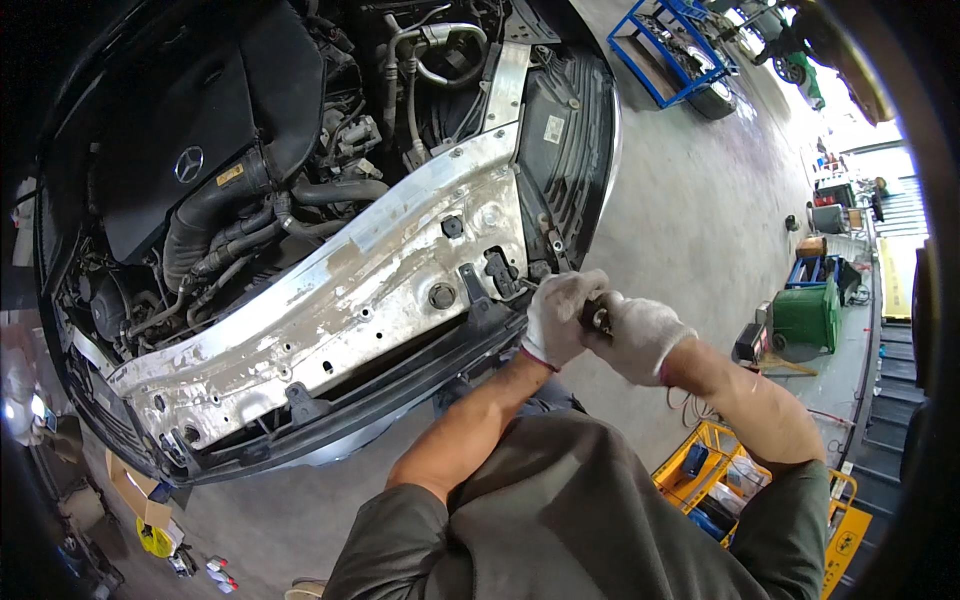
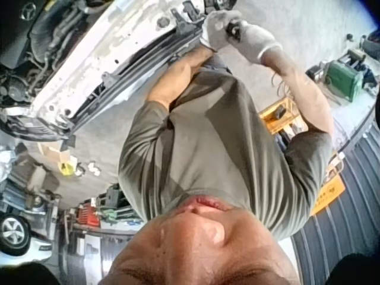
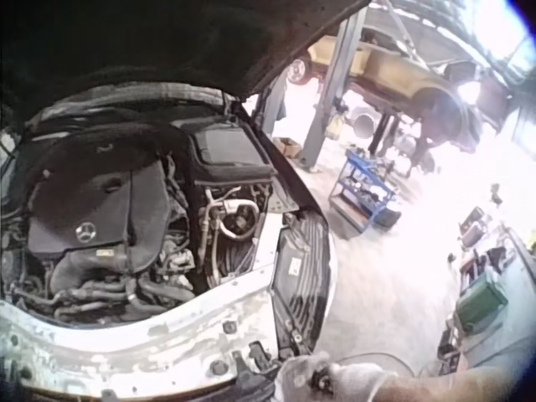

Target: The person uses a power tool to remove bolts from the front bumper of a car with the hood open. They then wipe the exposed metal surface with a white cloth.

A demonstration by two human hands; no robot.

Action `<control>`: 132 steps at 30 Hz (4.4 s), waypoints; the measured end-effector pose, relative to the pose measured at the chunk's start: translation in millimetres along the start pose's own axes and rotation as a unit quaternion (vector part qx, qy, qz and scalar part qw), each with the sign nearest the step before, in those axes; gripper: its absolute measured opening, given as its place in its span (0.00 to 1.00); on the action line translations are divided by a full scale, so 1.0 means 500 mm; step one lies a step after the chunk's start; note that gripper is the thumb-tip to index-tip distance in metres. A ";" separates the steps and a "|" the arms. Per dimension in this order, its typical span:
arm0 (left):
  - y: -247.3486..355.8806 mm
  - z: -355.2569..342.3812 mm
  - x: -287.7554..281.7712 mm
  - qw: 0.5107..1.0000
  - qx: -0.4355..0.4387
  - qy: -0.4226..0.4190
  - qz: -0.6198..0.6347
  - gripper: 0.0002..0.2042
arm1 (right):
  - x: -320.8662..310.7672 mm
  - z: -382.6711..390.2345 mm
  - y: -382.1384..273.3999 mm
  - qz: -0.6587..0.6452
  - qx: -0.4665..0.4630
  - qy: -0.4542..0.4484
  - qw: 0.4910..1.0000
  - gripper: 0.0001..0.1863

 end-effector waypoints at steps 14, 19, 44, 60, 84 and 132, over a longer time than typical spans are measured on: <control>0.006 -0.024 0.007 0.997 0.045 -0.038 0.041 0.16 | -0.004 0.000 -0.022 0.261 -0.119 0.150 0.946 0.14; 0.030 0.016 -0.038 0.990 0.020 0.107 -0.090 0.19 | 0.038 -0.017 0.017 -0.101 0.012 -0.087 0.991 0.18; -0.031 -0.008 -0.005 0.999 0.014 0.023 0.029 0.17 | -0.015 -0.020 -0.016 0.112 -0.029 0.056 0.992 0.16; -0.020 -0.034 -0.022 1.000 0.013 -0.003 0.026 0.20 | -0.010 -0.051 0.017 -0.075 -0.021 0.041 0.996 0.17; -0.005 -0.021 -0.040 0.996 -0.047 0.068 -0.020 0.20 | 0.058 -0.054 0.055 -0.339 0.066 -0.114 0.932 0.29; -0.061 0.015 -0.016 0.996 -0.053 0.044 0.053 0.21 | -0.020 -0.085 -0.083 0.244 -0.138 -0.020 0.960 0.12</control>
Point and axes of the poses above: each hand's wrist, its own z-axis away from the middle knuckle, its own x-axis out of the palm, y = z × x, the point moved 10 cm from there along -z, towards the middle knuckle, and after that the axes turned 2 degrees about -x, right-handed, at the moved point
